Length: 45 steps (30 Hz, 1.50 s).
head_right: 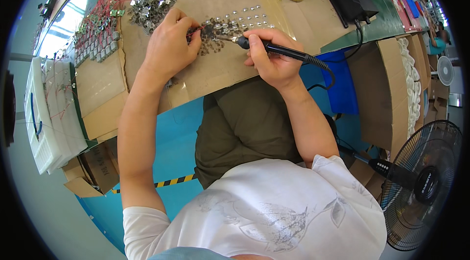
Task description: Soldering wires and small components onto electronic circuit boards at an assembly workstation.
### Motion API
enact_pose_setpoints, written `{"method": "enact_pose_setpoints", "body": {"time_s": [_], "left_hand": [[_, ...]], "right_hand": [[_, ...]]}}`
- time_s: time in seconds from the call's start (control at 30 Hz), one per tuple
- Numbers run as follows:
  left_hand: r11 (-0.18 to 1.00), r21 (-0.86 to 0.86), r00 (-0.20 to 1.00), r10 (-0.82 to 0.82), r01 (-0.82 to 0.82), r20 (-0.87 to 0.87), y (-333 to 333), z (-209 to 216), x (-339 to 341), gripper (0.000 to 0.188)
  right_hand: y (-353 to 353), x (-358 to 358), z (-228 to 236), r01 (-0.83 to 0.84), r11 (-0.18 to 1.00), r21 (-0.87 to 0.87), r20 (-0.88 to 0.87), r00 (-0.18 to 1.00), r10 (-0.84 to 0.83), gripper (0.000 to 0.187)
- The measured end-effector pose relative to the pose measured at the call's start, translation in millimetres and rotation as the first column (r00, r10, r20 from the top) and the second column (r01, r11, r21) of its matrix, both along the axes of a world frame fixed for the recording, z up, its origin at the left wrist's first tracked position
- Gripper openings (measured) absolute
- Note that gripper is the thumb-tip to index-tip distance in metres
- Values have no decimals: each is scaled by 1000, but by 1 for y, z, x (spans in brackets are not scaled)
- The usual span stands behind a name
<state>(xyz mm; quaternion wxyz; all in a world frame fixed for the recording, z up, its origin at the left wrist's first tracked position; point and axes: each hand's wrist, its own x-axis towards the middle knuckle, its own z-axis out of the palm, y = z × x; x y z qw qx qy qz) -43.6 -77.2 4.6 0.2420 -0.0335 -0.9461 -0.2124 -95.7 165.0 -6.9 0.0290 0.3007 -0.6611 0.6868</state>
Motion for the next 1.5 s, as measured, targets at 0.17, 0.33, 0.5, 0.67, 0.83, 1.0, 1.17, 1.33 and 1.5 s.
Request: {"method": "enact_pose_setpoints", "body": {"time_s": [0.17, 0.33, 0.5, 0.67, 0.83, 1.0, 1.17, 1.33, 1.5], "left_hand": [[999, -50, 1000, -14, 14, 4, -4, -3, -3, 9], [1000, 11, 999, 9, -8, -47, -2, -1, -5, 9], [967, 246, 996, -78, 67, 36, -5, 7, -1, 10], [968, 197, 984, -167, 152, 61, -6, 6, 3, 10], [963, 185, 973, -215, 197, 87, -4, 7, 4, 9], [957, 204, 971, -226, 206, 82, -4, 7, 4, 7], [958, 196, 971, -229, 211, 74, -3, 6, 3, 7], [960, 188, 972, -225, 209, 71, -2, 7, 3, 7], [963, 187, 974, -212, 196, 74, -2, 6, 4, 7]], "right_hand": [[-2, -1, -2, -3, 1000, -24, 1, 1000, 3, 12], [-1, -3, -3, 2, 999, -36, -9, 1000, -3, 12], [-2, -2, -2, 5, 999, -37, -1, 1000, -5, 11], [-4, -2, 0, 3, 1000, 2, -4, 1000, -3, 11], [-3, -3, 0, 8, 999, 36, -15, 1000, -7, 11], [-3, -3, 1, 11, 998, 55, -25, 1000, -9, 11], [-4, -4, 1, 0, 998, 60, -36, 999, 2, 11], [-4, -3, 3, 8, 997, 74, -34, 999, -6, 10], [-5, -4, 3, -3, 998, 70, -31, 1000, 5, 10]]}}
